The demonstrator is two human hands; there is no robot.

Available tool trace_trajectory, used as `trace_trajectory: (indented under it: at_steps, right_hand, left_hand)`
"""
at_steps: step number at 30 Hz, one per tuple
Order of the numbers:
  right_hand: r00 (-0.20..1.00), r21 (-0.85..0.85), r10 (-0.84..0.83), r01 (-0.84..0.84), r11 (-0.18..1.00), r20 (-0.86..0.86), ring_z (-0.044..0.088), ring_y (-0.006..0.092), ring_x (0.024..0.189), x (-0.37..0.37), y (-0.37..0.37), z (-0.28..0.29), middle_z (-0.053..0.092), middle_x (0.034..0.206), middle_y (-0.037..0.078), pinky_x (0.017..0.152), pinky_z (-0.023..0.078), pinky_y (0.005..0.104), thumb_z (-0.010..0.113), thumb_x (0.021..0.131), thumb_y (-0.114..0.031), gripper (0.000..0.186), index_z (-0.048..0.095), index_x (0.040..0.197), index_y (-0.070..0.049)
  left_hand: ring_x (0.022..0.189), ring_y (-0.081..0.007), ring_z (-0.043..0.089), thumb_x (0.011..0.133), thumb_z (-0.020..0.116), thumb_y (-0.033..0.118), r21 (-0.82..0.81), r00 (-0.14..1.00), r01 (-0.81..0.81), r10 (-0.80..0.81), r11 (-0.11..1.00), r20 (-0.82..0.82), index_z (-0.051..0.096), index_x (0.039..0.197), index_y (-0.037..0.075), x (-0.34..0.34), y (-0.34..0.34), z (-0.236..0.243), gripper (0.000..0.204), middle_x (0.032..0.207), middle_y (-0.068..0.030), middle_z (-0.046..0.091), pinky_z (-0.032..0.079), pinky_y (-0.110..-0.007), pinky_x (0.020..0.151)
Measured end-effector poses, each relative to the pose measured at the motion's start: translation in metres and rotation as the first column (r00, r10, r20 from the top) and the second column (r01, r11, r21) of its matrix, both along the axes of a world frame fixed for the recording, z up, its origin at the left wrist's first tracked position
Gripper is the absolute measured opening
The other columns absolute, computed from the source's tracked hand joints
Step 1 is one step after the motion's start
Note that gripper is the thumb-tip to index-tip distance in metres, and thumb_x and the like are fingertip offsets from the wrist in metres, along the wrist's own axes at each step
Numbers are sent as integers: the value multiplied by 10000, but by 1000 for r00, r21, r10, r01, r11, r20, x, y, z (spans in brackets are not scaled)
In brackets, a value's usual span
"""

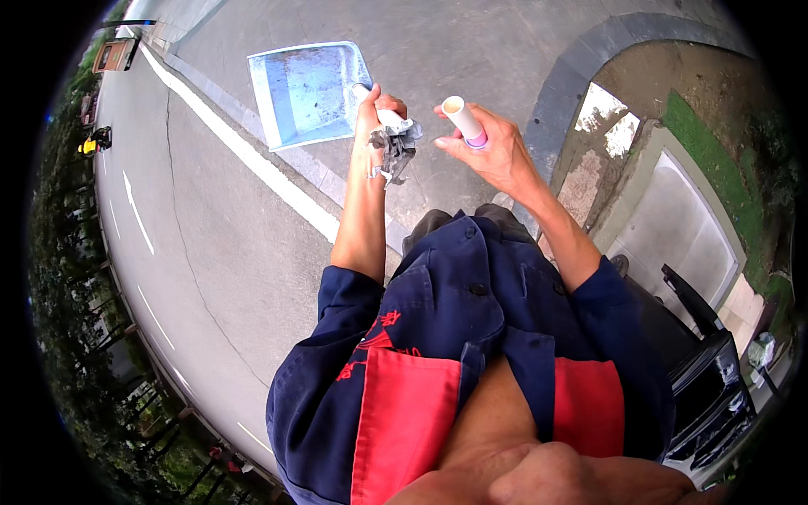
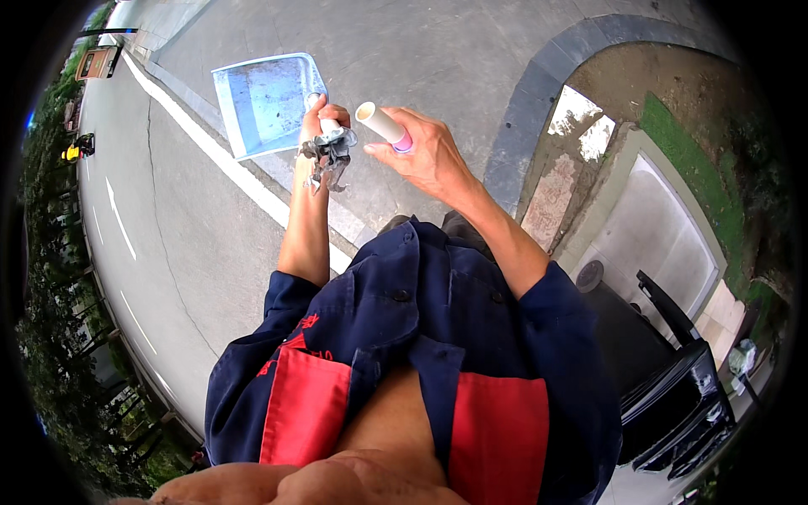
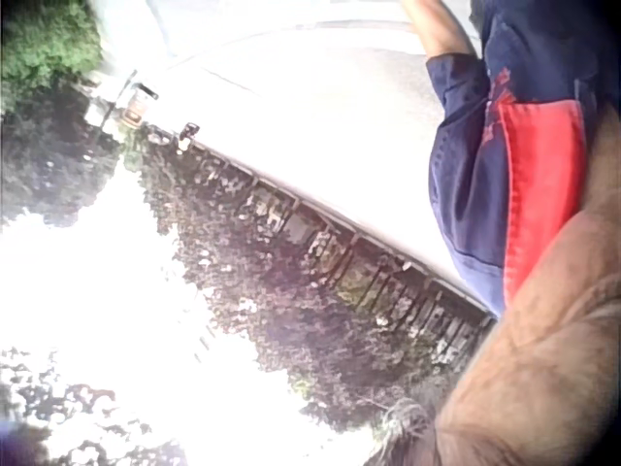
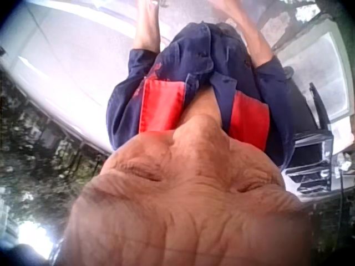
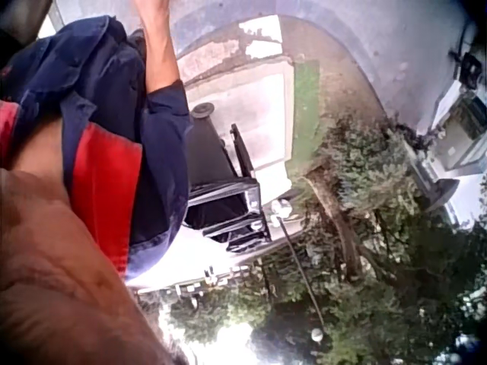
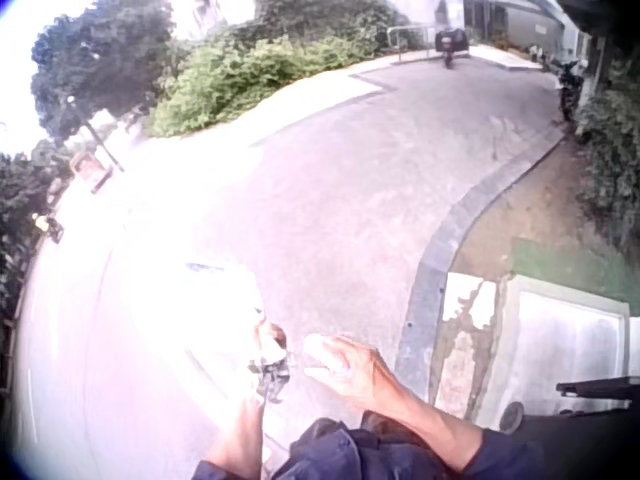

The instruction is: The person retrieves a plastic bag from a trash bin and uses it to wrap the handle of a dustpan. They then reassemble the dustpan handle and walk to a nearby area to pick up a broom.

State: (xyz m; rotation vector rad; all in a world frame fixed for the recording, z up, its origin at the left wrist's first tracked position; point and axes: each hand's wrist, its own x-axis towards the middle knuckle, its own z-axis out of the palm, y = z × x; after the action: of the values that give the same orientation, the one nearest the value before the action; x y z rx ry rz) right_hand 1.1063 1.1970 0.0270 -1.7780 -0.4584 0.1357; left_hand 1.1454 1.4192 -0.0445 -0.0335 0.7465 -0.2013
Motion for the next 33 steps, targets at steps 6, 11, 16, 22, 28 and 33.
trace_trajectory:
  at_steps: [6, 11, 16, 22, 28, 33]
  right_hand:
    - [988, -64, 152, -150, 987, 22, 605, 189, 710, 68, 8, -9, 636, 847, 98, 657, 469, 300, 707, 706, -107, 289, 615, 962, -8]
    - [995, -83, -98, 95, 992, -25, 582, 172, 605, 108, 11, -33, 616, 680, 116, 602, 467, 305, 639, 728, -97, 172, 641, 873, -3]
    - [971, -152, -131, 101, 983, -202, 582, 118, 632, 176, 24, -34, 632, 696, 86, 618, 475, 282, 618, 764, -116, 244, 653, 990, -29]
    - [877, -161, -238, 187, 969, -417, 565, 100, 533, 252, 26, -61, 597, 607, 60, 526, 461, 260, 639, 759, -152, 227, 642, 877, 43]
    - [785, -214, -426, 368, 905, -449, 556, 83, 529, 259, 15, -75, 582, 588, 39, 478, 427, 234, 670, 763, -151, 179, 610, 779, 17]
    - [595, -240, -554, 525, 817, -583, 525, 65, 513, 255, -31, -102, 583, 607, 40, 458, 386, 207, 664, 784, -138, 159, 595, 791, 5]
  left_hand:
    - [435, -141, 465, 902, 488, 339, 582, 960, 249, -274, 774, -47, 429, 614, 146, 41, -34, -13, 351, 509, 8, 461, 390, -284, 415]
    - [468, -145, 489, 909, 456, 366, 552, 905, 401, -410, 731, -115, 433, 607, 151, 102, -47, -39, 371, 522, 13, 470, 384, -294, 434]
    - [634, -172, 558, 913, 433, 249, 557, 911, 294, -405, 777, 84, 503, 889, 67, 162, -54, -93, 197, 760, -57, 552, 478, -337, 562]
    - [722, -276, 576, 774, 544, 427, 545, 858, 449, -511, 708, -44, 549, 917, 84, 218, -76, -104, 372, 900, -102, 593, 479, -450, 532]
    - [803, -245, 566, 837, 516, 307, 875, 592, 449, -794, 183, -138, 556, 969, 61, 246, -80, -260, 282, 885, -99, 584, 487, -364, 664]
    - [507, -195, 477, 881, 414, 255, -88, 762, 610, -614, 787, -206, 446, 734, 63, 270, -76, -336, 244, 578, -56, 461, 446, -328, 491]
